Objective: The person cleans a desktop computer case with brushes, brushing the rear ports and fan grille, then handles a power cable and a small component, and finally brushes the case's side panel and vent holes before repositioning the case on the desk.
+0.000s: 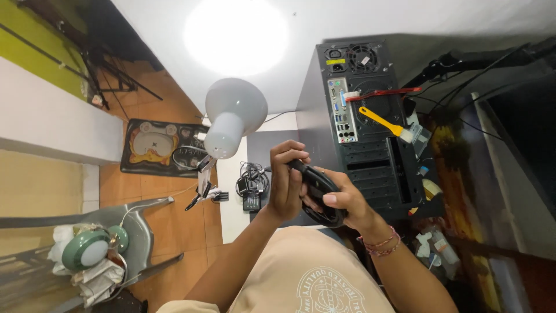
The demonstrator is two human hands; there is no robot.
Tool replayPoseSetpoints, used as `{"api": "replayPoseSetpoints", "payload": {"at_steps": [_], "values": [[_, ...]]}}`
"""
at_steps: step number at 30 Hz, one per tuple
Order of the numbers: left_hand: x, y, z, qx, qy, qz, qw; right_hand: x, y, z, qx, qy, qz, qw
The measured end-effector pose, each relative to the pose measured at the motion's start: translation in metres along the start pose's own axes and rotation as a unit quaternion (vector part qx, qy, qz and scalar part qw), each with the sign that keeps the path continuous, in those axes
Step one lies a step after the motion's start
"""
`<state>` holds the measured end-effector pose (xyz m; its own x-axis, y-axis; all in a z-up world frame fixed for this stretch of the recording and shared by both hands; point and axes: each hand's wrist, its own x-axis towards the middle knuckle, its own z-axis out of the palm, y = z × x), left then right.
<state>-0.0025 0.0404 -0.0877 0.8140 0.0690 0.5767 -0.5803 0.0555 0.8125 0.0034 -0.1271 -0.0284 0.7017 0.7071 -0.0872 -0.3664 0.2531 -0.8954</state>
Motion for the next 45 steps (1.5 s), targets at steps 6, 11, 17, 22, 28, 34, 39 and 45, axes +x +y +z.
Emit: {"api": "replayPoseSetpoints", "payload": {"at_steps": [6, 11, 17, 22, 28, 34, 39, 45], "values": [[-0.041, -0.029, -0.025, -0.095, 0.025, -0.211, 0.973, 0.026, 0.046, 0.008, 0.007, 0.093, 0.034, 0.995], [-0.077, -0.069, -0.047, -0.087, 0.050, -0.305, 0.947, 0.052, 0.115, -0.017, -0.072, 0.124, 0.073, 0.987], [-0.132, -0.141, -0.065, -0.068, 0.121, -0.414, 0.899, 0.081, 0.194, -0.047, -0.284, 0.236, 0.159, 0.915], [-0.136, -0.165, -0.070, 0.056, 0.250, -0.549, 0.795, 0.101, 0.243, -0.065, -0.404, 0.351, 0.191, 0.823], [-0.155, -0.218, -0.074, 0.176, 0.293, -0.436, 0.833, 0.100, 0.317, -0.095, -0.225, 0.370, 0.257, 0.864], [-0.179, -0.273, -0.096, 0.193, 0.134, -0.454, 0.859, 0.094, 0.369, -0.122, 0.023, 0.349, 0.269, 0.897], [-0.168, -0.273, -0.100, 0.430, -0.092, -0.433, 0.787, 0.090, 0.398, -0.140, 0.033, 0.329, 0.274, 0.903], [-0.196, -0.317, -0.114, 0.570, -0.104, -0.195, 0.792, 0.087, 0.395, -0.133, -0.068, 0.283, 0.293, 0.911]]}}
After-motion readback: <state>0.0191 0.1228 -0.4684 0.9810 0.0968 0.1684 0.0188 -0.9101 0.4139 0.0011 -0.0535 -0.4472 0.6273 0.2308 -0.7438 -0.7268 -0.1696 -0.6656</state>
